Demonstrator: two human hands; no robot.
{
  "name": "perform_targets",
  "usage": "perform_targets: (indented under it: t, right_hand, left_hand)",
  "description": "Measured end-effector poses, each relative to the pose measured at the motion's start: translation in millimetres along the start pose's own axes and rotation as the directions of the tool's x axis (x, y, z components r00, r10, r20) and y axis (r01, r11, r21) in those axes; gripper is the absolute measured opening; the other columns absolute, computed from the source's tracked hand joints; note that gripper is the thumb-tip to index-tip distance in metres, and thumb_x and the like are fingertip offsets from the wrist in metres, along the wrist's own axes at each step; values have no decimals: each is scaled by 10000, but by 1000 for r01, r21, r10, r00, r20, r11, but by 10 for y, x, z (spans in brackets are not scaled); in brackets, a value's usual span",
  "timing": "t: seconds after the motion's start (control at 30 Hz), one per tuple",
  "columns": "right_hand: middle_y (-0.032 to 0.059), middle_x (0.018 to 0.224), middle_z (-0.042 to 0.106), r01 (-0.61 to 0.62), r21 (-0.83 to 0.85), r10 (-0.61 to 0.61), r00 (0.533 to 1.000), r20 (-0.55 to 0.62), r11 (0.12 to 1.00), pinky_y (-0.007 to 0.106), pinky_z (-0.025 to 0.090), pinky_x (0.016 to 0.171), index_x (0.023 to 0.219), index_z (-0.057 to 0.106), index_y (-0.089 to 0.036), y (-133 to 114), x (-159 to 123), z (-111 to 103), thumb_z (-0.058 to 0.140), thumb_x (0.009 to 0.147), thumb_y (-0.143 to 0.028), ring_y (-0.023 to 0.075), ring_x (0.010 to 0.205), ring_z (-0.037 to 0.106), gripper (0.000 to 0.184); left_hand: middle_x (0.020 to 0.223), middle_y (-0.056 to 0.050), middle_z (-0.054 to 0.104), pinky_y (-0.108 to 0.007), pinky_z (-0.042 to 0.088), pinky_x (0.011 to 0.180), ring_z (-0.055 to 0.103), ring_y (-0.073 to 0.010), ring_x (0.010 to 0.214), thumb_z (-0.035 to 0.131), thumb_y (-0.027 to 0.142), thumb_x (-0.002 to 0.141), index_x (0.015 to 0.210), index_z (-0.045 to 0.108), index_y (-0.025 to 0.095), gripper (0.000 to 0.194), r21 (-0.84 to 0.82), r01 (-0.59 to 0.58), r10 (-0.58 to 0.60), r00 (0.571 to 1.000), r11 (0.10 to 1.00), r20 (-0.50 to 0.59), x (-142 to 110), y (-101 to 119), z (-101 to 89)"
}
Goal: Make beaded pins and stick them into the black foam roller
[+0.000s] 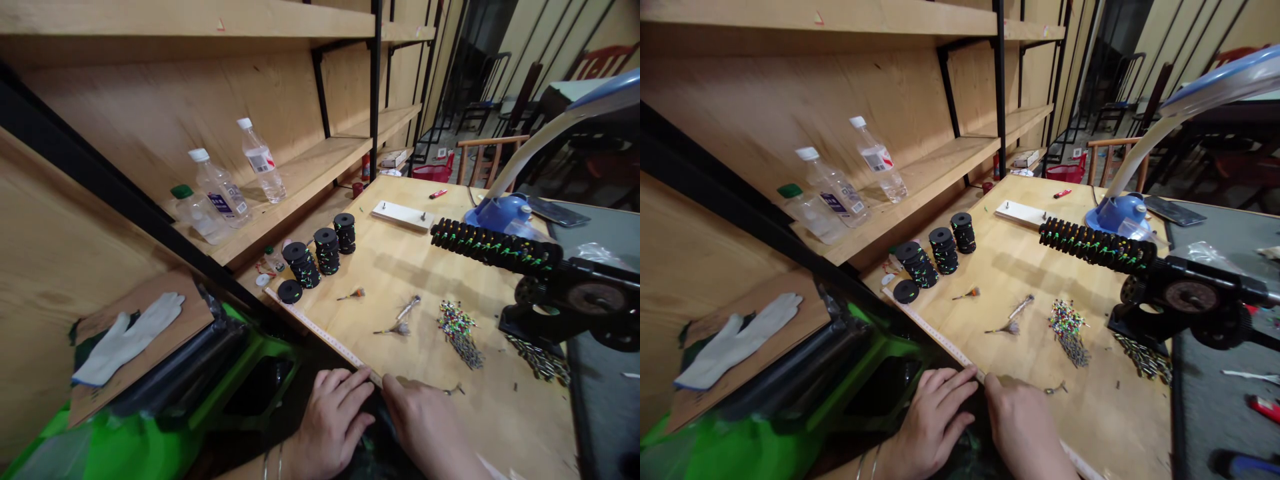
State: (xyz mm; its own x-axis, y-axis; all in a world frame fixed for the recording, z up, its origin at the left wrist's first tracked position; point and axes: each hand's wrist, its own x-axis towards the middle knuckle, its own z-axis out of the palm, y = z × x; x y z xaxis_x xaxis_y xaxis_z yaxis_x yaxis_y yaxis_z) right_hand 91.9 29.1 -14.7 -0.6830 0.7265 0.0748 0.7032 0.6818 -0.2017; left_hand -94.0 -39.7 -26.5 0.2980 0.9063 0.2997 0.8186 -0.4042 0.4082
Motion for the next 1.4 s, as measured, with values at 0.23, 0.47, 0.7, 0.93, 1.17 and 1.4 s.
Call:
perform_targets:
  t: [0.23,0.47,0.7,0.93,1.17,1.4]
  right_hand:
    - [15,612,710,-38,-3,38,997,62,999,269,223,457,794,559,-217,-8,15,10,525,835,-65,188,513,678,161]
    - [17,671,707,-83,122,73,994,78,989,253,349,502,810,541,-231,168,-182,-31,420,947,-174,186,578,684,192]
    - [25,699,650,-113,194,89,988,128,974,274,399,586,764,535,-228,419,-458,-212,396,956,-213,184,654,638,238]
    - [43,730,642,4,131,-18,995,103,991,321,417,703,721,545,-209,485,-501,-373,456,906,-149,219,762,582,214]
    - [21,682,619,-14,122,6,998,61,992,293,345,562,781,539,-211,558,-631,-336,423,946,-175,180,616,570,205]
    - [39,727,608,1,195,-12,998,57,981,277,360,599,778,530,-200,584,-666,-289,405,939,-130,181,676,572,215]
  left_hand:
    - [1313,-116,614,-403,453,846,549,-256,1037,548,237,897,1299,545,145,412,100,2,-6,999,995,47,32,37,-29]
    - [1371,-83,576,-392,420,774,548,-242,904,541,216,896,1337,517,144,447,206,-11,-2,998,979,60,62,136,-38]
    - [1332,-113,604,-388,388,727,553,-230,826,517,223,912,1316,535,116,418,277,-19,-1,997,961,73,90,190,-30]
    - [1296,-139,627,-385,383,706,561,-224,786,471,230,936,1284,562,92,386,334,-56,32,996,941,79,108,185,0]
    - [1253,-166,651,-374,388,667,574,-215,757,431,206,951,1251,583,64,365,346,-84,63,995,935,72,122,188,-9]
    - [1238,-175,658,-370,393,670,595,-217,773,466,191,934,1255,580,63,365,331,-94,76,995,939,68,114,167,-3]
